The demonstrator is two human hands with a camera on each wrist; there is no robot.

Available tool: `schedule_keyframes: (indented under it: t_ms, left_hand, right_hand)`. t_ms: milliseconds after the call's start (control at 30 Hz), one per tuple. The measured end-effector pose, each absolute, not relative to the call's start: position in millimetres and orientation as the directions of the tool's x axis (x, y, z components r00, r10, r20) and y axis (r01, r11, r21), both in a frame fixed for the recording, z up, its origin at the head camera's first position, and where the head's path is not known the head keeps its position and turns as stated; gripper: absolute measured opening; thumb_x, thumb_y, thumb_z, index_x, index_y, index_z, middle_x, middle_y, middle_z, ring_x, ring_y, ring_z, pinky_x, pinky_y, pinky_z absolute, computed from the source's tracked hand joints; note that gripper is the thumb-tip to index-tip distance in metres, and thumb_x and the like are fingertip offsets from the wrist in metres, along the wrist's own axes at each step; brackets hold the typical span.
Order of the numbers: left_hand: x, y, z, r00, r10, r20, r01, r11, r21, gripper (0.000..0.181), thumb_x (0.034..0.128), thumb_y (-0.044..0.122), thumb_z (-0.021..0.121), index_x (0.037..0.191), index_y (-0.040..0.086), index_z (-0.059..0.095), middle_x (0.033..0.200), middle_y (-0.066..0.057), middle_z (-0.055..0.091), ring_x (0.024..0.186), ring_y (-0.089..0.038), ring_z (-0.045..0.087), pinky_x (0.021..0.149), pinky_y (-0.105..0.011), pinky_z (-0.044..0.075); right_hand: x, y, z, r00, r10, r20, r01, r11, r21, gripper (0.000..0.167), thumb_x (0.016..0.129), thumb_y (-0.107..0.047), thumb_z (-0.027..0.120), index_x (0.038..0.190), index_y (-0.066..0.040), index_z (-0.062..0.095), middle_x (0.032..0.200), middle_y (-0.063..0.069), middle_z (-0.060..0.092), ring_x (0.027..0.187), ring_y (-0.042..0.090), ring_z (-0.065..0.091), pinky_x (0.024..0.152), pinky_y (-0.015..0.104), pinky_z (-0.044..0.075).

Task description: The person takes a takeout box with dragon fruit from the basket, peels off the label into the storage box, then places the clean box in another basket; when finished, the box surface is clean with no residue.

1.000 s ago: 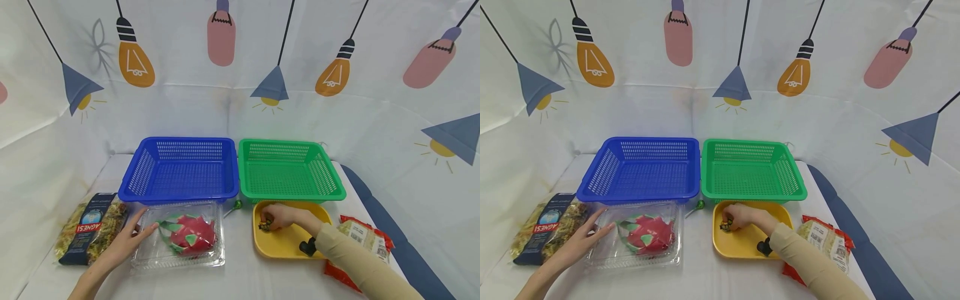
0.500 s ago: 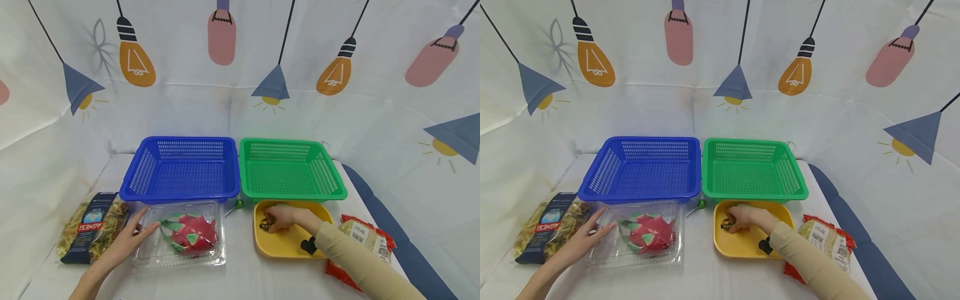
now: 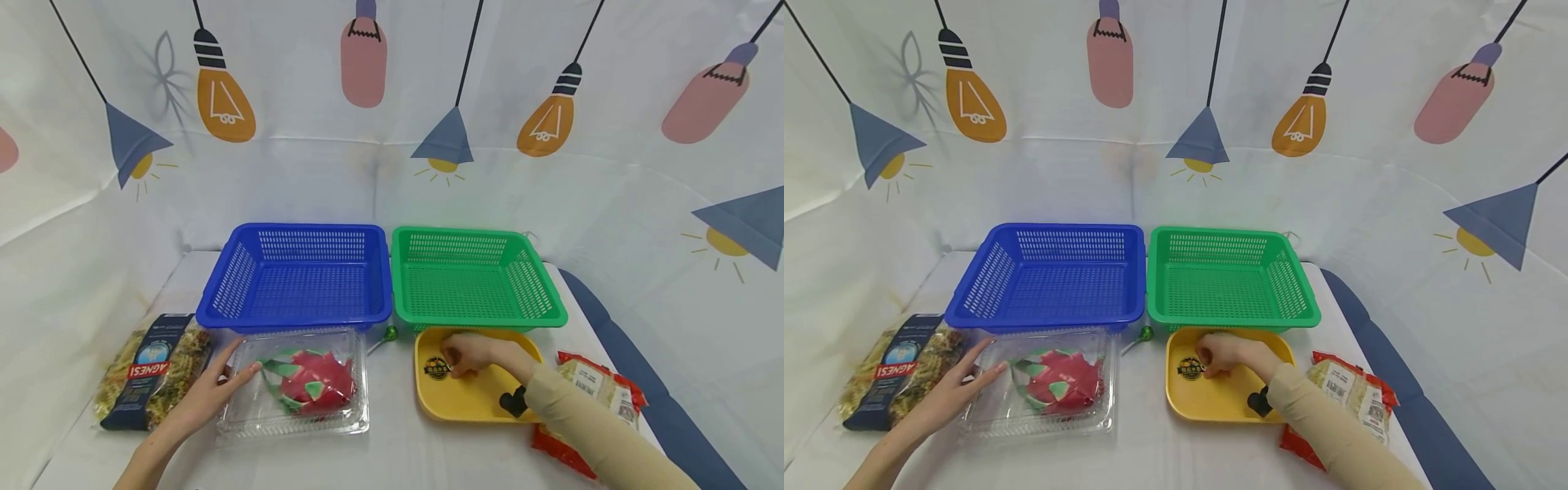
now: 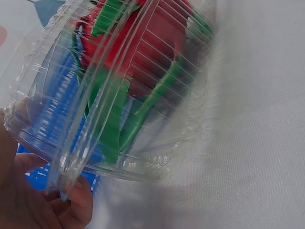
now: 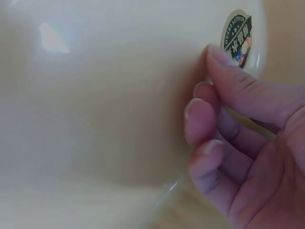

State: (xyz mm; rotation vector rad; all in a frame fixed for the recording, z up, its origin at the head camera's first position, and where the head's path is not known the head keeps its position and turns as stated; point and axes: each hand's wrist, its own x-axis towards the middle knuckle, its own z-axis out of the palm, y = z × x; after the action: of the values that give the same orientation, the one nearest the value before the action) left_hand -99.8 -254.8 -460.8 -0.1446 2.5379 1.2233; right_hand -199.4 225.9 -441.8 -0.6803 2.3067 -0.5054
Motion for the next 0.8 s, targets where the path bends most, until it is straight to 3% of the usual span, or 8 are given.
schedule_keyframes:
  t_ms: [267, 500, 633, 800]
  left_hand:
    - [-99, -255, -461, -0.948, 0.053, -0.315, -0.217, 0.618, 0.756, 0.085, 0.1021, 0.044, 0.054, 0.160, 0.005, 0.006, 0.086, -0.005, 0.042, 0.066, -0.014, 0.038, 0.056, -0.028, 0.037]
    - [-98, -255, -460, -0.953, 0.054, -0.297, -0.204, 0.611, 0.765, 0.084, 0.1019, 0.044, 0.054, 0.160, 0.005, 0.008, 0.084, -0.005, 0.042, 0.065, -0.013, 0.038, 0.055, -0.028, 0.037]
    - [-97, -255, -458, -0.951, 0.052, -0.303, -0.211, 0.606, 0.767, 0.084, 0.1017, 0.045, 0.054, 0.161, 0.007, 0.007, 0.085, -0.006, 0.042, 0.066, -0.014, 0.038, 0.055, -0.028, 0.037]
    - [-98, -253, -458, -0.946, 0.059, -0.319, -0.224, 0.593, 0.774, 0.085, 0.1016, 0.046, 0.054, 0.161, 0.008, 0.007, 0.084, -0.006, 0.043, 0.065, -0.014, 0.039, 0.055, -0.029, 0.039]
  right_hand:
    - [-195, 236, -430, -0.661, -0.602, -0.449, -0.326, 0.768, -0.551, 0.014, 0.085, -0.004, 0.076, 0.088, -0.003, 0.063, 0.074, -0.001, 0.054, 0.061, 0.008, 0.049, 0.055, 0.022, 0.043]
    - [-173, 226, -407, -0.680, -0.662, -0.316, -0.356, 0.674, -0.647, 0.010, 0.095, -0.017, 0.069, 0.092, -0.011, 0.063, 0.082, 0.004, 0.065, 0.065, 0.015, 0.059, 0.058, 0.026, 0.052]
    - [-158, 206, -398, -0.740, -0.630, -0.235, -0.279, 0.606, -0.745, 0.015, 0.098, -0.020, 0.065, 0.104, -0.007, 0.061, 0.091, 0.015, 0.067, 0.071, 0.028, 0.066, 0.065, 0.038, 0.058]
    - [-141, 177, -401, -0.816, -0.545, -0.196, -0.137, 0.511, -0.849, 0.031, 0.100, -0.020, 0.062, 0.123, -0.001, 0.054, 0.097, 0.017, 0.064, 0.078, 0.028, 0.068, 0.071, 0.042, 0.058]
